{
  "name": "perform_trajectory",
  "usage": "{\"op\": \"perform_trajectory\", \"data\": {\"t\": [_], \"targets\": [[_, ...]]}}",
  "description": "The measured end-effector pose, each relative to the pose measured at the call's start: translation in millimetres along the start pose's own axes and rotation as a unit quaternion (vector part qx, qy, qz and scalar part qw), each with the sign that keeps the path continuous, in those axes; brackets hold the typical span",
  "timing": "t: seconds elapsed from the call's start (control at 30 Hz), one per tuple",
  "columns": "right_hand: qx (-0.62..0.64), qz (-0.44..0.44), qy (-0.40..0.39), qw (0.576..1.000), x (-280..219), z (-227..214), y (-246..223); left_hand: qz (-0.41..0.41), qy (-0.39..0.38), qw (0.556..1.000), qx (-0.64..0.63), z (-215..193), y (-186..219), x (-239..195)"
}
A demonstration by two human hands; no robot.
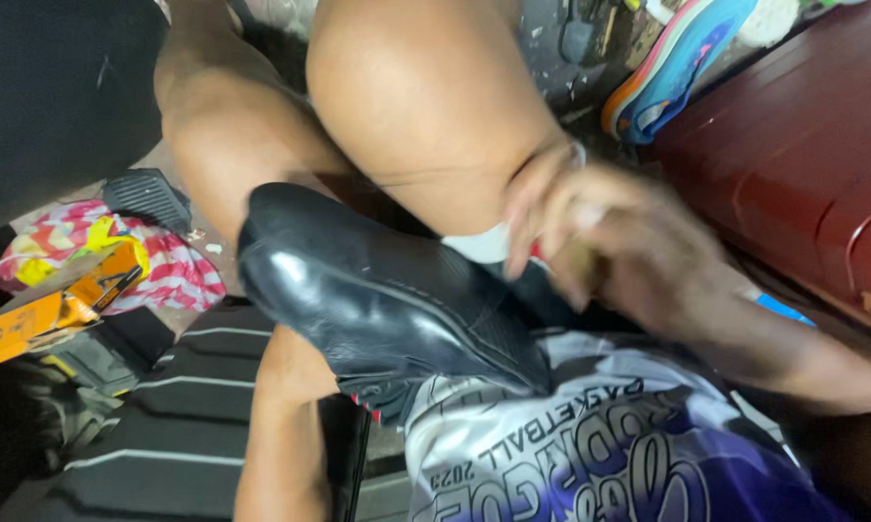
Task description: The person sits on the floor and sews the sole of a black shoe using a needle and thread. They repeatedly push the needle through the shoe's edge and pull the thread to stitch the sole to the upper.
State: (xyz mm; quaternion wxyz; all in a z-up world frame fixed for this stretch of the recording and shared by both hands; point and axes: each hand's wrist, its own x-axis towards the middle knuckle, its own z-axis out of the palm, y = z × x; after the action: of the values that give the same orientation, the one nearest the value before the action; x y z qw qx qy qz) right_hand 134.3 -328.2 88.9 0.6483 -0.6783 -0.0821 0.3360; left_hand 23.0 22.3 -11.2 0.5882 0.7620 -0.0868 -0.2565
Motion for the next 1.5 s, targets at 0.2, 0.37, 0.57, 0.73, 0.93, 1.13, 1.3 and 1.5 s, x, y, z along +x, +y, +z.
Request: {"op": "perform_trajectory", "data": {"t": [0.2,0.37,0.57,0.73,0.93,1.13,1.3,1.5], "targets": [[-0.248,-0.070,0.129,0.958,-15,-20,-16,-0.031,0.080,0.992,-0.089,17,-39,-35],[-0.186,-0.091,0.011,0.978,-30,-4,-15,-0.042,0.106,0.986,-0.118,22,-47,-35],[-0.177,-0.142,-0.079,0.971,-25,23,-3,-0.051,0.126,0.980,-0.144,21,-41,-32],[-0.168,-0.117,-0.085,0.975,-23,28,-6,-0.063,0.138,0.975,-0.163,21,-37,-36],[-0.166,-0.086,-0.107,0.977,-23,28,-4,-0.092,0.152,0.966,-0.186,23,-42,-39],[-0.177,-0.079,-0.106,0.975,-24,27,-6,0.033,0.107,0.985,-0.131,20,-46,-40],[-0.227,-0.056,-0.122,0.965,-25,25,-10,-0.028,0.116,0.973,-0.196,20,-40,-34],[-0.434,0.002,-0.195,0.880,-25,18,-21,-0.013,0.086,0.990,-0.114,15,-18,-11]]}}
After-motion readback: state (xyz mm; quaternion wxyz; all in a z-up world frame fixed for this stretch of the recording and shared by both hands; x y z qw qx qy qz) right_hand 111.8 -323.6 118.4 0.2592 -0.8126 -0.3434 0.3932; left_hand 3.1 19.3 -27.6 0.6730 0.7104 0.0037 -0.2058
